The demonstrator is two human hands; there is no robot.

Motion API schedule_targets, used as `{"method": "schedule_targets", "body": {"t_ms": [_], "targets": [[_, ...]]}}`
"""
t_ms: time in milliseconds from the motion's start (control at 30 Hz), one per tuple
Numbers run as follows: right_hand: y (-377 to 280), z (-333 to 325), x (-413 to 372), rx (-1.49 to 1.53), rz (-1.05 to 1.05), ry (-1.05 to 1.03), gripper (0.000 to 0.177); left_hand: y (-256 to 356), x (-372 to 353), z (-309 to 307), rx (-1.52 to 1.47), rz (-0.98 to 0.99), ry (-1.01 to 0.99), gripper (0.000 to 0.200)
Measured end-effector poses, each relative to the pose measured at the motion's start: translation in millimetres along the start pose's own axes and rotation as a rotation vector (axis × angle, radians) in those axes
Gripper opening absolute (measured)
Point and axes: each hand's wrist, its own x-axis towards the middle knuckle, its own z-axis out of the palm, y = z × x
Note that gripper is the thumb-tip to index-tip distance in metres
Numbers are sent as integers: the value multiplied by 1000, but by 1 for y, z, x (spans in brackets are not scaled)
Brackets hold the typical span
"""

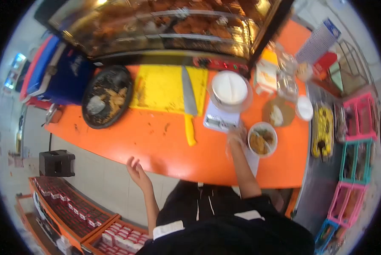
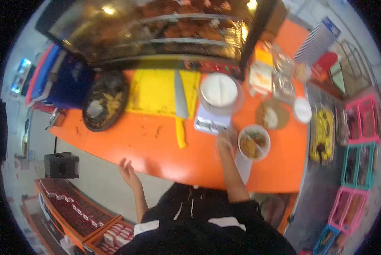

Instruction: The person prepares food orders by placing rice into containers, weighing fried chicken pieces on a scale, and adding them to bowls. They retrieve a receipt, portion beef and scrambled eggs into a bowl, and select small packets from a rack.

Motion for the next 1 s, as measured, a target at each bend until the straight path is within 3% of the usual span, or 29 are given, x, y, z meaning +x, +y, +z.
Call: {"method": "schedule_targets", "body": {"t_ms": [33, 67, 100, 200, 233, 267, 367, 400, 433, 500, 567, 600, 667, 700, 767, 800, 1000], "targets": [[-6, -4, -3, 202, 125, 40, 50, -1, 1, -4, -24, 34, 47, 32], [3, 13, 1, 262, 20, 192, 49, -4, -1, -8, -20, 42, 50, 33], [-14, -9, -17, 337, 118, 139, 50, -3, 6, -8, -13, 45, 47, 33], [-41, -1, -36, 464, 64, 249, 53, 21, 49, -14, 18, 99, 58, 32], [-59, -8, -55, 477, -52, 440, 54, 26, 74, -15, 45, 173, 73, 31], [-75, -10, -66, 492, -170, 633, 56, 35, 105, -15, 71, 248, 91, 31], [-109, 9, -44, 763, -423, 687, 54, 75, 229, -10, -149, 477, 65, 27], [-125, 7, -43, 784, -442, 692, 54, 93, 277, -6, -282, 505, 34, 27], [-143, -4, -49, 732, -471, 724, 56, 103, 331, -1, -223, 590, 53, 29], [-190, -8, -73, 705, -478, 777, 57, 125, 437, 15, -140, 588, 3, 32], [-229, -11, -92, 1101, -318, 627, 55, 146, 519, 35, 68, 608, 41, 41], [-237, -7, -102, 743, -360, 717, 52, 143, 553, 48, 51, 601, 29, 41], [-240, 21, -99, 734, -311, 696, 52, 141, 607, 72, 191, 705, 267, 49], [-247, 32, -98, 747, -254, 656, 53, 148, 613, 74, 179, 711, 259, 49], [-267, 33, -116, 792, -305, 706, 53, 166, 603, 74, 250, 528, 243, 54], [-268, 38, -119, 763, -363, 718, 53, 169, 596, 74, 149, 478, 245, 54], [-328, 10, -142, 667, -401, 855, 46, 161, 583, 78, 68, 552, 96, 48]]}}
